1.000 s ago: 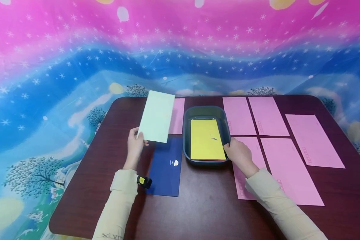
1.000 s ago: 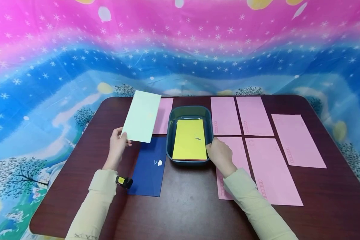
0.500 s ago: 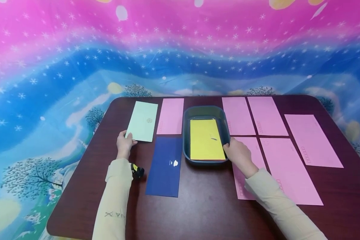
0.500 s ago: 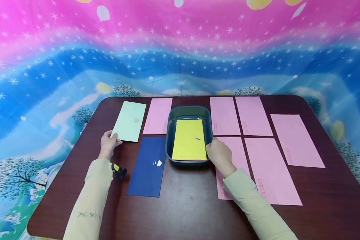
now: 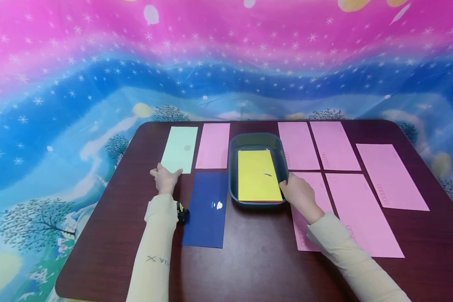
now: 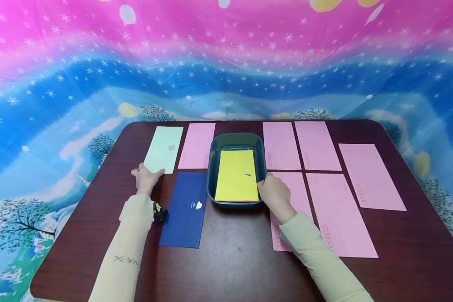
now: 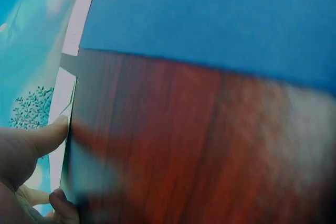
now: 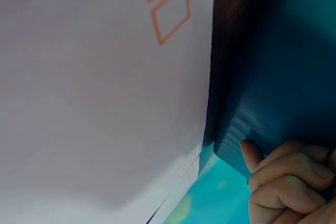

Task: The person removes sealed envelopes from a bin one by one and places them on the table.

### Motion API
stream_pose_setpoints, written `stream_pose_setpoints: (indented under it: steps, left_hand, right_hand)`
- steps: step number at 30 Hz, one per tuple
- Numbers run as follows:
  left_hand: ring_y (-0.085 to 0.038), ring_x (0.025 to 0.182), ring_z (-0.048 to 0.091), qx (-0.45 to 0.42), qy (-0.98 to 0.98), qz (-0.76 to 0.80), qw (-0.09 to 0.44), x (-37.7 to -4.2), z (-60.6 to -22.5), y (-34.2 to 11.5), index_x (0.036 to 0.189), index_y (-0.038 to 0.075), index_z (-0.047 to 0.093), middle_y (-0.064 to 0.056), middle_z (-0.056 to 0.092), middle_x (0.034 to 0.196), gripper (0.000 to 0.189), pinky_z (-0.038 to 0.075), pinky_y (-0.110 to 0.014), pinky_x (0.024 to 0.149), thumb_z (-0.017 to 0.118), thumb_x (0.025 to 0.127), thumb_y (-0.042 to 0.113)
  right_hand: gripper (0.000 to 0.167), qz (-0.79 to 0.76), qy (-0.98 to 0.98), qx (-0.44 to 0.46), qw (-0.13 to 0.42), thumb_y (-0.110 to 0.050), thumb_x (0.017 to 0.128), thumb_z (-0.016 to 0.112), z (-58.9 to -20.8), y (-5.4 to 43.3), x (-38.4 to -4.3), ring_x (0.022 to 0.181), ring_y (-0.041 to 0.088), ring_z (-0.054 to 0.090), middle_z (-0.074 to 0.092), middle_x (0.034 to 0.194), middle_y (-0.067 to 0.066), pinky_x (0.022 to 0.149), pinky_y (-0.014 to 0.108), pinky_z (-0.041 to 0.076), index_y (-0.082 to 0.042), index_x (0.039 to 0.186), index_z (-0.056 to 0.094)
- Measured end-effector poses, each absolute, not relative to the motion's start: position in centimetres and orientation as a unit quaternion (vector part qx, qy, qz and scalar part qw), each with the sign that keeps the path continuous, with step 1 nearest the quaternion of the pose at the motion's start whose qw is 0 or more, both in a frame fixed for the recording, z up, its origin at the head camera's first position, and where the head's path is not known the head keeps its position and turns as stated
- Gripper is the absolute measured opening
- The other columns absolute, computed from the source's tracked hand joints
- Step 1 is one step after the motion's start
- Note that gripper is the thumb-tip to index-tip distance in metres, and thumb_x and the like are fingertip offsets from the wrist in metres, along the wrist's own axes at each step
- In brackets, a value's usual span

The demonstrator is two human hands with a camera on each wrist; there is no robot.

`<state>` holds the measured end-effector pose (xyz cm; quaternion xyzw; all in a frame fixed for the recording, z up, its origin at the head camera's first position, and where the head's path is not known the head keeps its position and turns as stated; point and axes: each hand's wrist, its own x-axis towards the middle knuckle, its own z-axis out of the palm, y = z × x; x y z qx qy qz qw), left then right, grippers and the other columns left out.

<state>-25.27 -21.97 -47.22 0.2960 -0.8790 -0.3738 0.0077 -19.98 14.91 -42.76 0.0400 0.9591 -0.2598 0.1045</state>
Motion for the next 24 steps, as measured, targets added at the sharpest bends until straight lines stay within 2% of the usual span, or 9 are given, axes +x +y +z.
stream_pose_setpoints:
  steps: [4, 10, 17, 20, 24]
  left_hand:
    - [-0.045, 0.122, 0.045, 0.293, -0.892, -0.343, 0.018, -25.5, -47.5, -21.4, 0.15, 0.003, 0.021, -0.024, 0.022, 0.147, 0.081, 0.045, -0.056, 0.093, 0.064, 0.089, 0.035]
    - [-0.045, 0.121, 0.042, 0.272, -0.919, -0.285, -0.006, -25.8, -47.4, -20.9, 0.144, 0.007, 0.037, -0.022, 0.021, 0.15, 0.06, 0.047, -0.056, 0.088, 0.053, 0.096, 0.04]
    - [-0.046, 0.121, 0.042, 0.264, -0.924, -0.277, -0.018, -25.9, -47.3, -20.9, 0.144, 0.007, 0.036, -0.022, 0.024, 0.149, 0.06, 0.046, -0.057, 0.089, 0.048, 0.098, 0.043]
    - [-0.045, 0.12, 0.045, 0.266, -0.921, -0.283, 0.008, -25.7, -47.2, -20.9, 0.144, 0.006, 0.036, -0.021, 0.028, 0.149, 0.06, 0.046, -0.057, 0.089, 0.049, 0.098, 0.042]
    - [-0.04, 0.11, 0.057, 0.234, -0.93, -0.271, 0.08, -25.5, -46.2, -20.2, 0.131, 0.004, 0.053, -0.018, 0.051, 0.134, 0.043, 0.049, -0.054, 0.085, 0.053, 0.098, 0.032]
  right_hand:
    - [0.032, -0.261, 0.959, 0.043, 0.104, -0.018, 0.095, 0.043, -42.8, 14.9, -20.0, 0.056, 0.02, 0.049, 0.049, 0.064, 0.009, 0.049, 0.028, 0.034, 0.007, 0.11, 0.055]
    - [0.032, -0.259, 0.959, 0.046, 0.102, -0.019, 0.095, 0.043, -42.8, 14.9, -19.9, 0.056, 0.021, 0.048, 0.049, 0.064, 0.009, 0.049, 0.027, 0.034, 0.007, 0.109, 0.055]
    - [0.032, -0.262, 0.958, 0.052, 0.104, -0.019, 0.095, 0.043, -42.9, 15.0, -20.0, 0.055, 0.02, 0.048, 0.049, 0.064, 0.009, 0.048, 0.027, 0.034, 0.007, 0.11, 0.055]
    - [0.032, -0.26, 0.959, 0.052, 0.104, -0.019, 0.095, 0.043, -42.9, 15.0, -20.0, 0.055, 0.02, 0.048, 0.049, 0.064, 0.009, 0.049, 0.027, 0.034, 0.007, 0.109, 0.055]
    - [0.032, -0.256, 0.959, 0.053, 0.109, -0.019, 0.095, 0.043, -42.8, 15.0, -20.1, 0.057, 0.021, 0.049, 0.049, 0.066, 0.01, 0.05, 0.027, 0.034, 0.007, 0.109, 0.055]
